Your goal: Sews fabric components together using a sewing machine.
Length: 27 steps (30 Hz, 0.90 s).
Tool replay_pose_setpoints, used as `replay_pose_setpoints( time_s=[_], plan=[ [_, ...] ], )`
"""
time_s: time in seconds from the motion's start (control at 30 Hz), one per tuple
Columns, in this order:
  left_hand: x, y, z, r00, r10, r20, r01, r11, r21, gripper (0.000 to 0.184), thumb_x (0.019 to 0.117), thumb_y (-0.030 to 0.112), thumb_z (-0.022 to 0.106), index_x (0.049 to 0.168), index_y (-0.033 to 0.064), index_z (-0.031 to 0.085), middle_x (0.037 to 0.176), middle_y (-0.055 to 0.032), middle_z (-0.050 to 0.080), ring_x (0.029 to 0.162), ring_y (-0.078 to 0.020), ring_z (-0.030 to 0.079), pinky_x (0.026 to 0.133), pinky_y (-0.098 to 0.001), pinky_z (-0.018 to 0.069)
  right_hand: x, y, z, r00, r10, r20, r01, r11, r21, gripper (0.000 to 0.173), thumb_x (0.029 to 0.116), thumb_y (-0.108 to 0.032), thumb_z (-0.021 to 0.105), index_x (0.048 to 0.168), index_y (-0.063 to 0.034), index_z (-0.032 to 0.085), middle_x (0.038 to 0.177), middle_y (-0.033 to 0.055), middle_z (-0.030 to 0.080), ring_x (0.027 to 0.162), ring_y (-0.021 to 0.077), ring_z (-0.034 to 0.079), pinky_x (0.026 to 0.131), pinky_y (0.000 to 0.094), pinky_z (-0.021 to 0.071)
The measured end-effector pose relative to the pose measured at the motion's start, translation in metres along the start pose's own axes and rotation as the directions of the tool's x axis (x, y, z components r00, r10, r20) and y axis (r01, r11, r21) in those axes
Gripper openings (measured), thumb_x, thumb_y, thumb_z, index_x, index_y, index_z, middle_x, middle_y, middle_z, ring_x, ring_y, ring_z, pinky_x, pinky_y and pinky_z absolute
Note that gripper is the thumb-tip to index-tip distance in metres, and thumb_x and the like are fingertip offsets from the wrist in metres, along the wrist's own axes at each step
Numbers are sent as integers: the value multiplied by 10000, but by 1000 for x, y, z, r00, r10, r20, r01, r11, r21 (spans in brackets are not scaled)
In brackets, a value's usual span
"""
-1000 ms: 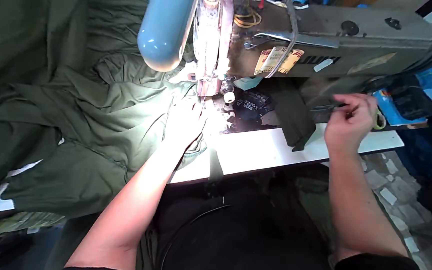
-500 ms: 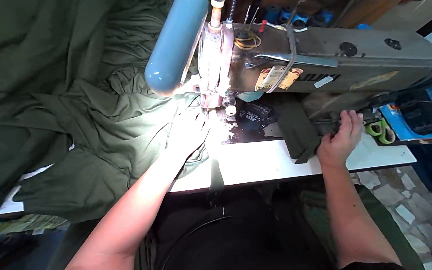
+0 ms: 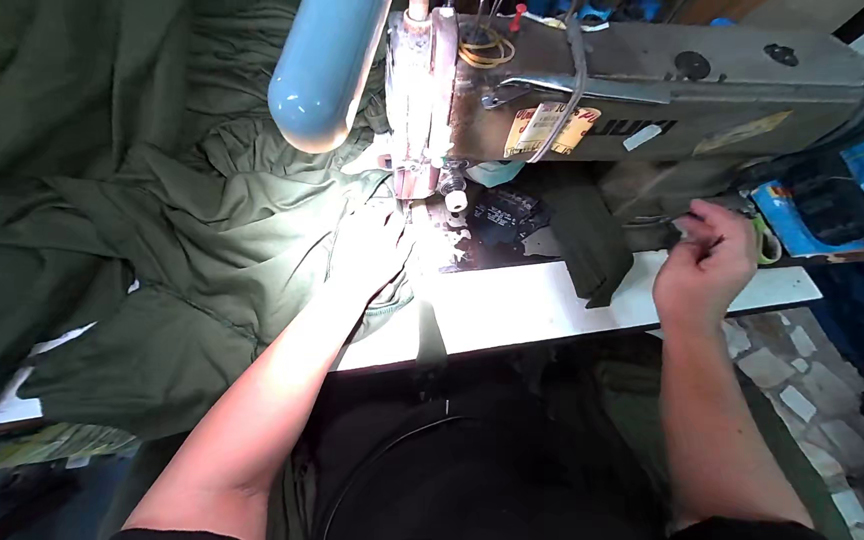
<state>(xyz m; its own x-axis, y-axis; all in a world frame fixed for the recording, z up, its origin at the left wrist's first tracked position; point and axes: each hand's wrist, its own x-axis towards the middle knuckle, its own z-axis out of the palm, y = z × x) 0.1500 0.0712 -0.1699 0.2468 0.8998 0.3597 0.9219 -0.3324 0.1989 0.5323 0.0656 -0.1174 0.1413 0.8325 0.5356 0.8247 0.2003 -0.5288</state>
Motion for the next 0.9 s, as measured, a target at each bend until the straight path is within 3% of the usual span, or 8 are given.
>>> replay_pose_setpoints(
  time_s=[0.13, 0.23, 0.3, 0.37, 0.5, 0.67, 0.8, 0.9],
  plan=[
    [3, -2, 2, 1000, -2, -2, 2, 1000, -7, 411, 1046, 333, 476, 1173, 20, 710, 1228, -238, 657, 1201, -425, 613, 1007, -607, 456, -46, -74, 18, 900, -244, 361, 129, 941, 314, 269, 940, 21, 519, 1172, 107, 624, 1088, 235, 673, 792, 213, 667, 664, 374, 574],
    [3, -3, -5, 999, -18, 38, 18, 1000, 5, 393, 1042, 325, 473, 1171, 38, 710, 1266, -221, 656, 1234, -417, 603, 1014, -611, 464, -97, -129, 55, 556, -578, 597, 344, 814, 468, 236, 887, -57, 621, 1081, -36, 755, 1056, 127, 741, 912, 255, 732, 739, 465, 609],
    [-1, 2, -13, 995, 19, 102, -16, 1000, -25, 415, 1068, 314, 453, 1254, 22, 683, 1353, -243, 612, 1277, -446, 574, 1040, -642, 445, -107, -157, 60, 287, -562, 776, 367, 813, 453, 279, 996, -102, 541, 1217, -83, 711, 1251, 182, 670, 1011, 359, 701, 775, 558, 569],
    [-19, 2, -23, 986, 40, 161, -33, 998, -47, 533, 1093, 403, 360, 1386, 45, 624, 1521, -207, 498, 1397, -428, 476, 1123, -639, 368, -95, -164, 54, 190, -447, 874, 333, 867, 371, 291, 1046, -108, 478, 1243, -44, 683, 1251, 226, 634, 998, 408, 676, 783, 592, 530],
    [-76, -17, -46, 970, 158, 183, -147, 987, -70, 659, 949, 554, 416, 1094, 8, 756, 1337, -232, 635, 1196, -443, 622, 972, -668, 457, -55, -141, 46, 338, -212, 917, 232, 963, 137, 279, 1047, -91, 491, 1248, -21, 672, 1309, 183, 627, 1057, 371, 672, 856, 578, 537],
    [-80, -2, -95, 944, 196, 265, -166, 977, -132, 390, 905, 272, 469, 769, -28, 678, 987, -215, 703, 941, -396, 686, 810, -607, 519, -29, -153, 85, 530, -452, 717, 157, 884, 441, 248, 981, -32, 597, 1199, 43, 691, 1182, 233, 682, 1120, 362, 655, 977, 539, 500],
    [-52, 24, -155, 881, 66, 468, -71, 997, -7, 224, 949, 188, 543, 782, 76, 644, 622, -51, 556, 589, -238, 589, 526, -463, 442, -22, -183, 108, 372, -510, 775, 192, 859, 474, 233, 968, 13, 534, 1142, 66, 682, 1126, 237, 670, 1119, 354, 625, 965, 509, 472],
    [-38, 27, -180, 763, -270, 588, -14, 902, 432, 205, 1012, 235, 580, 975, 79, 708, 873, -171, 696, 857, -413, 699, 673, -604, 522, -28, -176, 108, 323, -483, 814, 196, 876, 441, 168, 985, -38, 570, 1079, 65, 665, 1016, 228, 658, 1023, 355, 630, 904, 519, 480]
  ],
)
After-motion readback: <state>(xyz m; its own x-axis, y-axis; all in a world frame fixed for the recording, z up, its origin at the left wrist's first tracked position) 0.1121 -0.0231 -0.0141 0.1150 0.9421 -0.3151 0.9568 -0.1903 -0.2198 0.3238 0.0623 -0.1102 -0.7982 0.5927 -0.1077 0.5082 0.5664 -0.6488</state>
